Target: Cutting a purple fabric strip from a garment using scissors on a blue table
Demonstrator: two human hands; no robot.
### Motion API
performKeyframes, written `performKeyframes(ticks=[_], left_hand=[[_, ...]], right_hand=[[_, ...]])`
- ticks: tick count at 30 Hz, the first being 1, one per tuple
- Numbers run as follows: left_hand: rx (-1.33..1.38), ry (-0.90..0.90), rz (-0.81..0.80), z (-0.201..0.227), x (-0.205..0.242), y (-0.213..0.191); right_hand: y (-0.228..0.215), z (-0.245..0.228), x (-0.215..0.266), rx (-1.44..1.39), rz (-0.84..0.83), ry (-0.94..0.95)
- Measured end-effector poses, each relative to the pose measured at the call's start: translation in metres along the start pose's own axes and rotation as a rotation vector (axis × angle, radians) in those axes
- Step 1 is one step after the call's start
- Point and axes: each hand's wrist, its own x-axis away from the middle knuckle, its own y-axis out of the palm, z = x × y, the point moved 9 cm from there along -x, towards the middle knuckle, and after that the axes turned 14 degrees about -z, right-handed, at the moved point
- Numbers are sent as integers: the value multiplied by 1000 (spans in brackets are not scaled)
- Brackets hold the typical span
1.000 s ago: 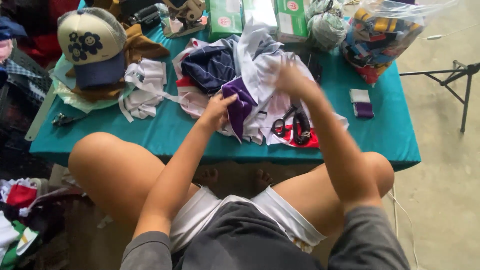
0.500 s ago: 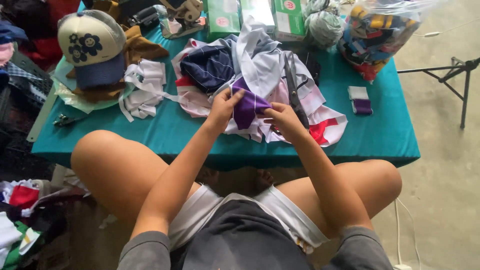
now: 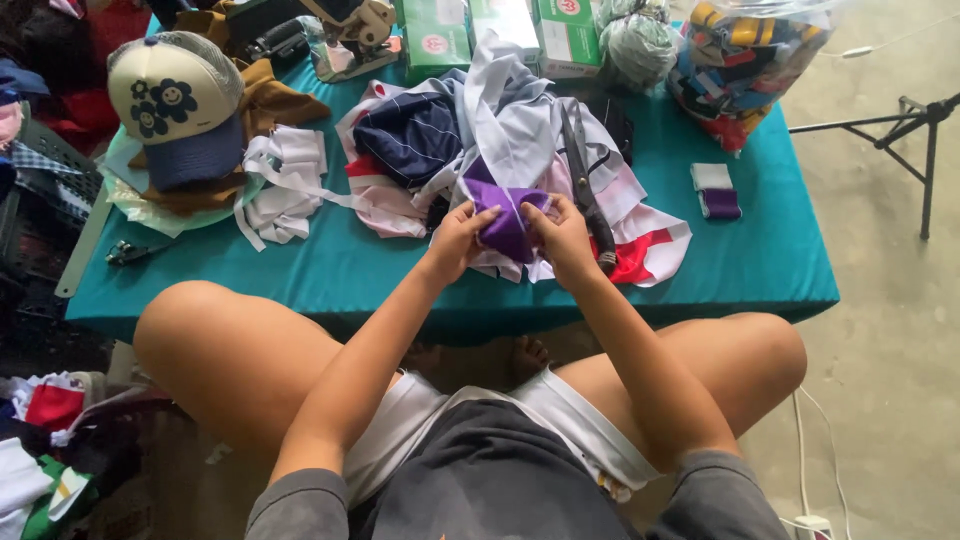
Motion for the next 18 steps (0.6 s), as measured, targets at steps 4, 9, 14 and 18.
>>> performKeyframes(ticks=[4, 9, 14, 18], left_hand=[[165, 51, 60, 10, 6, 1], [230, 27, -24, -12, -8, 2], [-160, -178, -135, -56, 0, -1], [22, -191, -107, -64, 7, -7]], right_hand=[[2, 52, -2, -216, -128, 172], [5, 87, 5, -137, -199, 173], [-4, 110, 25, -308, -45, 69], [17, 87, 49, -331, -97, 68]])
